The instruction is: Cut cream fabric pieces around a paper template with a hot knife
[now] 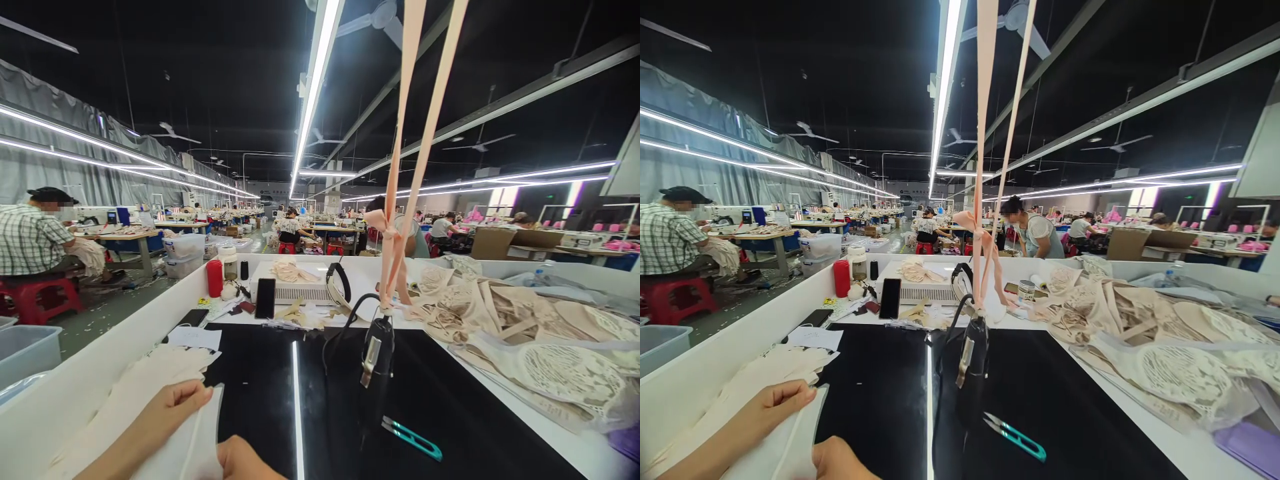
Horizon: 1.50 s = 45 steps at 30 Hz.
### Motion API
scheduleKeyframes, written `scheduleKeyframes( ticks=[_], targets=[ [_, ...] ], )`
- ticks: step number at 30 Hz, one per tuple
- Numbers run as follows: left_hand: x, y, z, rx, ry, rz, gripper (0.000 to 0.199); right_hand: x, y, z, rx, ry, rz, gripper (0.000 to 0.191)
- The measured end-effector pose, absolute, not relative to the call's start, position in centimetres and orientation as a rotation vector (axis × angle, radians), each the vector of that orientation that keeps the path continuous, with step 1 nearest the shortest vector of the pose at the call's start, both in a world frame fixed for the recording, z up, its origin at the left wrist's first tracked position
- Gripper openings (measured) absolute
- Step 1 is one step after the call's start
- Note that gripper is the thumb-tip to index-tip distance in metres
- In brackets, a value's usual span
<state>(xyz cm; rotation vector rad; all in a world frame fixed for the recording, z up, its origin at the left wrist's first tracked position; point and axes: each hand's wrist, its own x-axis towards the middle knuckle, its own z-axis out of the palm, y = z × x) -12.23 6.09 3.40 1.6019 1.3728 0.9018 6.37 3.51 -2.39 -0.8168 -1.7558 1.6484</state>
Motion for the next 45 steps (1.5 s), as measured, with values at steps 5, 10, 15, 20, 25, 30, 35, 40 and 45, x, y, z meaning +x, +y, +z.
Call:
scheduleKeyframes(
  ticks=[5, 10, 15, 20, 25, 30, 35, 40, 45],
  targets=[
    [-12.6, 6.5, 7.9, 2.256, 1.446, 0.926, 0.051, 6.9, 5.7, -2.0, -0.922, -1.765, 1.344, 0.051],
    [-10.5, 4.2, 7.7, 3.411, 0.819, 0.902, 0.035, 10.0, 8.0, -2.1, -1.022, -1.843, 0.926, 0.031],
    [-8.6, 2.7, -0.4, 3.447, 0.887, 0.632, 0.029, 12.4, 8.1, -2.4, -1.148, -2.002, 0.623, 0.037],
    [-8.6, 1.7, -3.8, 3.211, 1.064, 0.843, 0.026, 13.2, 8.4, -2.9, -1.277, -2.106, 0.405, 0.042],
    [-8.5, 1.0, -2.6, 3.072, 1.152, 0.716, 0.024, 14.5, 8.9, -2.4, -1.439, -2.066, 0.186, 0.053],
    [-8.3, 0.6, -2.3, 3.045, 1.181, 0.612, 0.015, 14.4, 8.4, -1.8, -1.307, -2.139, 0.202, 0.053],
    [-8.2, 0.5, -2.0, 3.058, 1.203, 0.555, 0.012, 13.3, 7.8, -2.4, -1.161, -2.342, 0.297, 0.05],
    [-8.1, 0.2, -1.4, 3.07, 1.328, 0.374, 0.013, 13.0, 7.7, -2.7, -1.222, -2.378, 0.291, 0.052],
    [-9.4, -1.0, -0.5, 2.635, 1.887, 0.089, 0.016, 12.8, 7.5, -2.3, -1.279, -2.396, 0.313, 0.052]
  ],
)
